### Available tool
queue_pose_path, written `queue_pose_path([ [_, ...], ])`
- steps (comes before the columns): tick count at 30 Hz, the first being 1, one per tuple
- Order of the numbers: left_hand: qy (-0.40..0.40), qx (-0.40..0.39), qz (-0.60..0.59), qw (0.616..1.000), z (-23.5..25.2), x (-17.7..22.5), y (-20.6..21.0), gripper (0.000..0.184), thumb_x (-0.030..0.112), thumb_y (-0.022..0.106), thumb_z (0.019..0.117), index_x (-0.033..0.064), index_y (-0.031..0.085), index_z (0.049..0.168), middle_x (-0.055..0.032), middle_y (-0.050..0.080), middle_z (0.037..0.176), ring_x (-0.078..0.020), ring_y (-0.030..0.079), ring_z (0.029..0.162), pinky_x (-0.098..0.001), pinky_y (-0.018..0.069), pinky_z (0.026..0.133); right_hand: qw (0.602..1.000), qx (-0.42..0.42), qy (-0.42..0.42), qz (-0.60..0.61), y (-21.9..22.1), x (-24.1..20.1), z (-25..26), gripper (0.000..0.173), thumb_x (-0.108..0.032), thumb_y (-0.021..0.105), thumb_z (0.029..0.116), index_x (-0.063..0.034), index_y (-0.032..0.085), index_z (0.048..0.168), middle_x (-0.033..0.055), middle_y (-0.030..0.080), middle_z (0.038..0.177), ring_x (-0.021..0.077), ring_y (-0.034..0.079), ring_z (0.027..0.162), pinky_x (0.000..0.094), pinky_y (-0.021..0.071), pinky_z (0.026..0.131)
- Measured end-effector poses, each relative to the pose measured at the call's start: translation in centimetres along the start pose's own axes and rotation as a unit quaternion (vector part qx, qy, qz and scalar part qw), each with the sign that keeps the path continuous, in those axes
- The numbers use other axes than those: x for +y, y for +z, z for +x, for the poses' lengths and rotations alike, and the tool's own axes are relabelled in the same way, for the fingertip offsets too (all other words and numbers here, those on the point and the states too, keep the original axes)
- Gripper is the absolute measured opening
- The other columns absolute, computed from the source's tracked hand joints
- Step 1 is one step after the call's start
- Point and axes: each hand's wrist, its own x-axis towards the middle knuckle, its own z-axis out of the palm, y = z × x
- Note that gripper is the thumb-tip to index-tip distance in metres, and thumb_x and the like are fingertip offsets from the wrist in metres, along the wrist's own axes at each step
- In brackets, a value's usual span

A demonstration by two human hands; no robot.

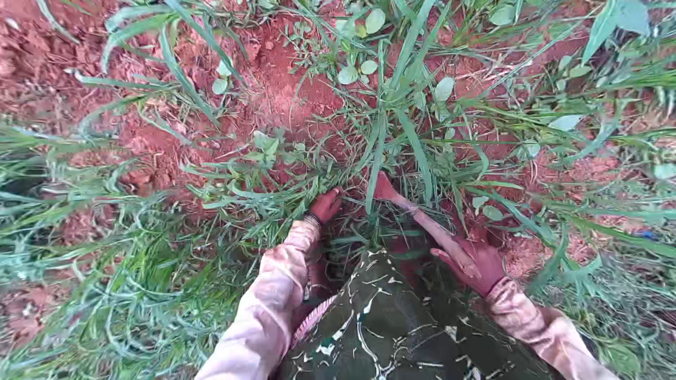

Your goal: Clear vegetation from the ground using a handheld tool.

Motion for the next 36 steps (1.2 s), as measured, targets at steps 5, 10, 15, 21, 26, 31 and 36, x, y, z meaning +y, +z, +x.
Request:
queue_pose_path([
  [5, -0.169, 0.116, -0.204, 0.957, -2.5, 0.2, 0.5, 0.050, 0.023, 0.026, 0.1148, -0.0071, 0.040, 0.151, -0.0291, 0.050, 0.149, -0.0384, 0.049, 0.140, -0.0511, 0.0341, 0.119, 0.995, -0.091, 0.040, -0.007, -0.1, -2.3, 2.1, 0.062, -0.053, 0.059, 0.0963, 0.0081, 0.073, 0.098, 0.0287, 0.071, 0.079, 0.0511, 0.071, 0.074, 0.0680, 0.0533, 0.064],
  [10, -0.041, 0.093, -0.087, 0.991, -2.6, 3.5, 1.1, 0.041, 0.011, 0.040, 0.1097, -0.0053, 0.048, 0.147, -0.0281, 0.058, 0.141, -0.0401, 0.056, 0.134, -0.0534, 0.0410, 0.115, 0.992, -0.069, 0.085, -0.070, -1.5, -1.1, 1.7, 0.063, -0.053, 0.055, 0.0983, 0.0069, 0.073, 0.100, 0.0298, 0.072, 0.081, 0.0533, 0.071, 0.078, 0.0688, 0.0522, 0.067],
  [15, 0.063, -0.052, 0.133, 0.988, -3.2, 9.6, 2.2, 0.039, 0.016, 0.042, 0.1105, 0.0007, 0.054, 0.145, -0.0259, 0.057, 0.144, -0.0458, 0.059, 0.129, -0.0625, 0.0458, 0.105, 0.991, -0.084, 0.087, -0.056, -1.4, -0.5, 2.2, 0.063, -0.053, 0.054, 0.0992, 0.0076, 0.072, 0.101, 0.0306, 0.072, 0.085, 0.0541, 0.071, 0.083, 0.0697, 0.0516, 0.071],
  [21, 0.045, 0.172, -0.015, 0.984, -0.4, 8.6, -6.0, 0.043, -0.008, 0.047, 0.1002, -0.0037, 0.053, 0.142, -0.0303, 0.053, 0.141, -0.0453, 0.057, 0.126, -0.0578, 0.0465, 0.107, 0.999, -0.004, 0.047, -0.018, -1.4, 1.3, -0.1, 0.066, -0.057, 0.052, 0.0966, 0.0055, 0.073, 0.090, 0.0252, 0.069, 0.071, 0.0477, 0.070, 0.066, 0.0654, 0.0523, 0.057],
  [26, -0.093, 0.081, 0.139, 0.983, 3.7, 7.1, -8.5, 0.038, 0.019, 0.051, 0.1081, -0.0032, 0.057, 0.138, -0.0322, 0.062, 0.132, -0.0504, 0.058, 0.126, -0.0679, 0.0427, 0.105, 0.998, 0.055, 0.035, -0.009, -0.7, 2.3, -0.8, 0.069, -0.060, 0.047, 0.0956, 0.0034, 0.071, 0.079, 0.0214, 0.066, 0.062, 0.0417, 0.068, 0.057, 0.0598, 0.0505, 0.049],
  [31, -0.027, -0.057, 0.248, 0.967, 5.2, 6.3, -7.8, 0.063, 0.012, 0.065, 0.0982, 0.0034, 0.040, 0.155, -0.0281, 0.054, 0.145, -0.0466, 0.053, 0.134, -0.0649, 0.0398, 0.110, 0.996, 0.045, 0.068, 0.026, 0.3, 3.1, -1.9, 0.065, -0.055, 0.052, 0.0948, 0.0059, 0.072, 0.084, 0.0221, 0.068, 0.066, 0.0413, 0.070, 0.059, 0.0600, 0.0523, 0.052],
  [36, -0.004, -0.061, 0.231, 0.971, 6.2, 6.4, -6.0, 0.057, 0.013, 0.064, 0.1002, -0.0031, 0.044, 0.151, -0.0280, 0.045, 0.154, -0.0449, 0.046, 0.142, -0.0607, 0.0357, 0.116, 0.993, 0.043, 0.093, 0.062, 1.0, 3.5, -2.9, 0.063, -0.052, 0.054, 0.0946, 0.0072, 0.074, 0.088, 0.0235, 0.070, 0.069, 0.0410, 0.071, 0.061, 0.0595, 0.0540, 0.055],
])
